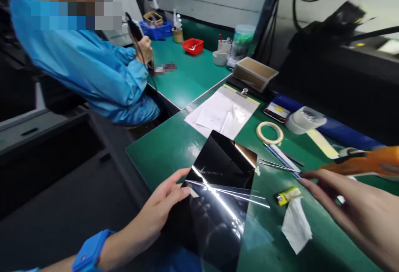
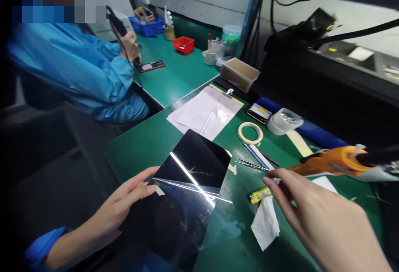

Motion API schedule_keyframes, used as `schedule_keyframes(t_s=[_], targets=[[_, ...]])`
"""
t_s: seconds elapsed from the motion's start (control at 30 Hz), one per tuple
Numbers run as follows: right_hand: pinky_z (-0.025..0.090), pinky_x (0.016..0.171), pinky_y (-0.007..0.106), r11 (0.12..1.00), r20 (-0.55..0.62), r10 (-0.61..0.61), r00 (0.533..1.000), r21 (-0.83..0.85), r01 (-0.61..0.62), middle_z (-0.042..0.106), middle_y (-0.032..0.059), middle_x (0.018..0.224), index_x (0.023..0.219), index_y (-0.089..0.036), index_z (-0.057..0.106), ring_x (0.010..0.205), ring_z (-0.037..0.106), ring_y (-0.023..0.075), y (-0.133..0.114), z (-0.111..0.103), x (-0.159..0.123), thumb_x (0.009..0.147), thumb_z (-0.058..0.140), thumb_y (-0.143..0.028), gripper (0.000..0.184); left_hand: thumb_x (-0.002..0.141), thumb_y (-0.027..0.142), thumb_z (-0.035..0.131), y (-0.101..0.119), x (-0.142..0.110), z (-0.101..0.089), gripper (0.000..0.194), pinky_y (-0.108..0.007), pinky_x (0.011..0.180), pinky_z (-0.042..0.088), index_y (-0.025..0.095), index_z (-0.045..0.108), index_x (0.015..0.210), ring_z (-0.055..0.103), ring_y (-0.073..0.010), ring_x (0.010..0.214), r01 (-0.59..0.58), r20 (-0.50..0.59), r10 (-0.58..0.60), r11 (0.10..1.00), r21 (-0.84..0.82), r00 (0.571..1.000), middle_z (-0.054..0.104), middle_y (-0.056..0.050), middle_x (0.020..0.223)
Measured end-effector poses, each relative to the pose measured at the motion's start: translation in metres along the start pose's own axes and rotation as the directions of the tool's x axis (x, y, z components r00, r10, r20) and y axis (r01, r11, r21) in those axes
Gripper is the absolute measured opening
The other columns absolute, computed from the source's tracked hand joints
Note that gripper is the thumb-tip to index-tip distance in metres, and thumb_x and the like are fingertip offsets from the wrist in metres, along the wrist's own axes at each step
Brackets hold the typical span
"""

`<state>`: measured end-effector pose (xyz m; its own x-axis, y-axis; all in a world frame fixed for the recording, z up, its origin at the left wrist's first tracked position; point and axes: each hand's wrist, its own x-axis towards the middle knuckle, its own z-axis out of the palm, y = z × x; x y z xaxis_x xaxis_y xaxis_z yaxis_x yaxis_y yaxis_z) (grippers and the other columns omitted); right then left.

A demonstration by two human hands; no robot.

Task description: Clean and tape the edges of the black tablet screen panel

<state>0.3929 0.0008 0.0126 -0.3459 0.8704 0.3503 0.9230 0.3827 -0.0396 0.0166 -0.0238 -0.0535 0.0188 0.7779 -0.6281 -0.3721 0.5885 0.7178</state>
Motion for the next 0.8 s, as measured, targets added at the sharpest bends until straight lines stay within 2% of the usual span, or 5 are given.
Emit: schedule_keyframes(t_s=[0.1,0.27,0.47,0.67,0.8], targets=[[0.043,0.03,0.025,0.986,0.052,-0.164,0.985,0.052,0.161,0.078,0.0056,0.078,0.098,-0.027,0.071,0.047,0.07,0.0224,0.003,0.001,0.003,0.119,0.042,-0.05,0.043,0.067,0.045,0.108,0.004,-0.005,0.004,0.067,-0.02,0.067,0.059,0.026,0.085,0.127,0.077,-0.0153,0.07,0.043,0.0,-0.043,0.999,-0.012,0.999,0.085,0.004,0.079],[0.057,0.051,0.031,0.992,0.216,-0.059,0.975,0.118,0.034,0.08,0.006,0.094,0.103,-0.025,0.071,0.069,0.078,0.0244,0.02,0.025,-0.003,0.118,0.042,-0.041,0.036,0.071,0.043,0.107,0.006,-0.012,0.006,0.048,-0.027,0.08,0.065,0.028,0.092,0.114,0.082,-0.0201,0.081,0.069,0.197,-0.08,0.996,0.063,0.977,0.091,-0.001,0.094],[0.058,0.065,0.035,0.979,0.277,-0.042,0.96,0.202,-0.016,0.071,0.0137,0.106,0.113,-0.02,0.068,0.081,0.073,0.0256,0.039,0.08,0.018,0.11,0.045,-0.043,0.033,0.086,0.057,0.094,-0.008,-0.007,-0.012,0.055,-0.038,0.1,0.062,0.03,0.087,0.133,0.08,-0.0279,0.109,-0.032,0.483,-0.129,0.95,0.311,0.866,0.09,-0.01,0.125],[0.052,0.064,0.036,0.972,0.269,-0.061,0.961,0.234,-0.004,0.067,0.0107,0.085,0.089,-0.022,0.061,0.076,0.067,0.0255,0.04,0.102,0.036,0.11,0.041,-0.048,0.039,0.094,0.065,0.08,-0.011,0.003,-0.013,0.069,-0.032,0.089,0.058,0.028,0.075,0.152,0.073,-0.0245,0.099,-0.135,0.578,-0.147,0.899,0.417,0.802,0.086,-0.01,0.114],[0.049,0.059,0.028,0.977,0.258,0.042,0.965,0.191,-0.093,0.067,0.0035,0.085,0.102,-0.019,0.06,0.067,0.064,0.0177,0.027,0.102,0.052,0.116,0.045,-0.042,0.03,0.097,0.052,0.08,0.0,-0.002,-0.003,0.061,-0.03,0.085,0.053,0.027,0.074,0.152,0.066,-0.0203,0.089,-0.127,0.577,-0.19,0.877,0.464,0.794,0.08,-0.007,0.105]])
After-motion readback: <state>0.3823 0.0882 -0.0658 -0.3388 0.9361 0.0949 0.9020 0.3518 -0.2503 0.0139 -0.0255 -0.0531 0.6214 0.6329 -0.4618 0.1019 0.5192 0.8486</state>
